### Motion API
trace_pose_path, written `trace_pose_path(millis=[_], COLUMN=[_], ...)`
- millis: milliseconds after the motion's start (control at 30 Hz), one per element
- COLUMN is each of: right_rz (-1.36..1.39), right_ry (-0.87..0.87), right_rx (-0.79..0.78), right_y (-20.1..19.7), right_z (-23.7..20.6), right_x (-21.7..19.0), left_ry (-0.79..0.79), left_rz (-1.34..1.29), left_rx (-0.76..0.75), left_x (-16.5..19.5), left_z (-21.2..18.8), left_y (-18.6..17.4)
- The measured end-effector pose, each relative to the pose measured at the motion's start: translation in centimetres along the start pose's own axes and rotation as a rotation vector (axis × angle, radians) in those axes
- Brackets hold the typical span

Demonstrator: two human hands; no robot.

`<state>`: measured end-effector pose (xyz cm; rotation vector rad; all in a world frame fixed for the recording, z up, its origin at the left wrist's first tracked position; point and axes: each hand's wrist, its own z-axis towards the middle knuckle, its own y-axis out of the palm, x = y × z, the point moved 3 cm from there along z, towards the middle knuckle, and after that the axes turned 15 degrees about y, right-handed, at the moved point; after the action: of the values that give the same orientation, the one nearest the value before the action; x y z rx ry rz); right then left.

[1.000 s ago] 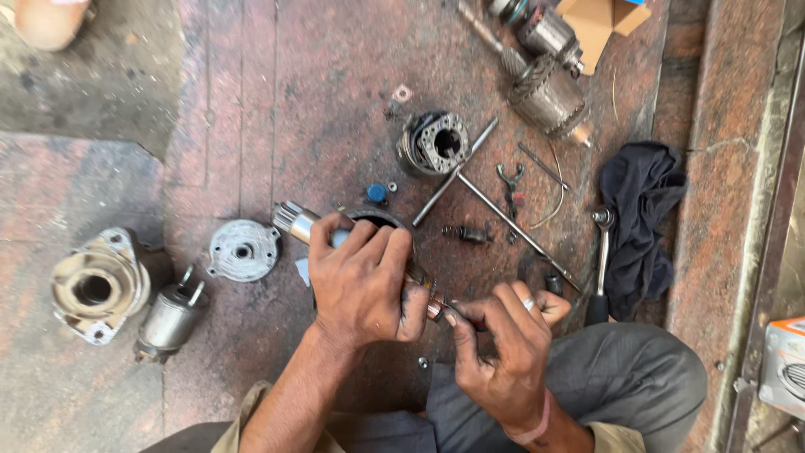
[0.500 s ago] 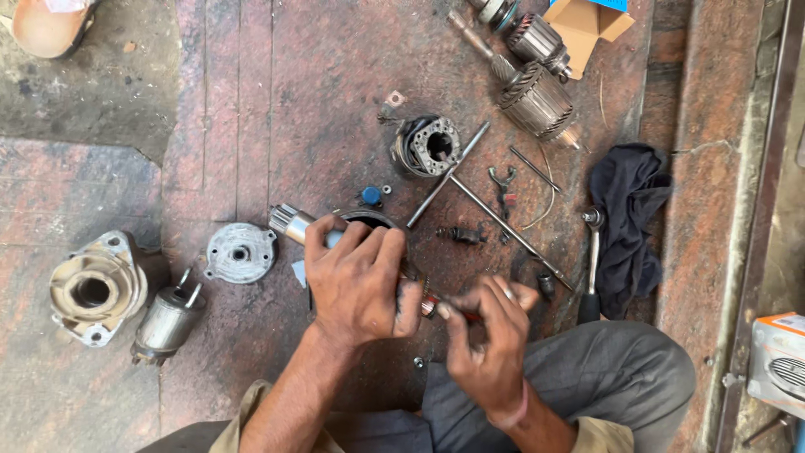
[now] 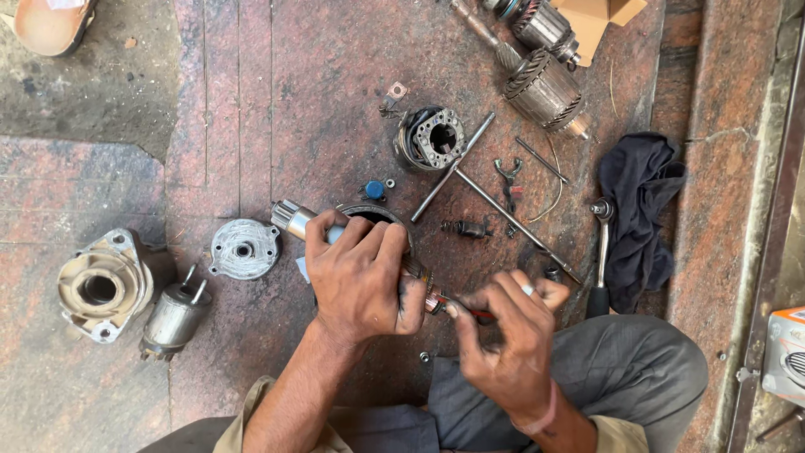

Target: The person sits cross-legged on the workshop floor repairing a starter motor. They hold the starter drive housing in one hand and use a screwdriver to work on the drive gear and solenoid terminal area, manipulating small screws and components among disassembled starter parts, end bells, and an armature laid out on the floor.

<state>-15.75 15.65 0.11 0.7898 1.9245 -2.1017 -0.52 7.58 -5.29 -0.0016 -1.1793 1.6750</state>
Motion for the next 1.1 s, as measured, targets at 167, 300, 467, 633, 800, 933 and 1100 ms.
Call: trace_pose_path(millis=[167,300,467,633,800,933,1100], right_rz=[0.065,0.061,0.041,-0.005,-0.021,-0.011,-0.018], right_ry=[0.027,0.001,0.022,0.034,0.073,0.032,0.028], right_rx=[-0.016,-0.013,-0.037,-0.043,-0.057,-0.025,-0.017], right_y=[0.7,0.2,-0.6,-0.9,-1.0,-0.6,0.2], right_z=[0.6,0.4,0.5,0.6,0.6,0.6,0.2], right_x=[0.2,0.1,0.0,-0.4,-0.5,-0.4,0.1], left_ry=[-0.003,-0.001,-0.003,-0.007,0.001,0.014,0.011], left_rz=[0.016,0.017,0.007,0.001,-0.029,0.0,0.0], left_rx=[-0.001,-0.001,-0.017,-0.005,0.009,0.003,-0.022], left_x=[0.2,0.2,0.3,0.2,-0.2,-0.1,0.0], left_z=[0.4,0.5,0.5,0.5,0.1,0.2,0.3], left_y=[0.1,0.0,-0.1,0.1,0.0,0.2,0.3])
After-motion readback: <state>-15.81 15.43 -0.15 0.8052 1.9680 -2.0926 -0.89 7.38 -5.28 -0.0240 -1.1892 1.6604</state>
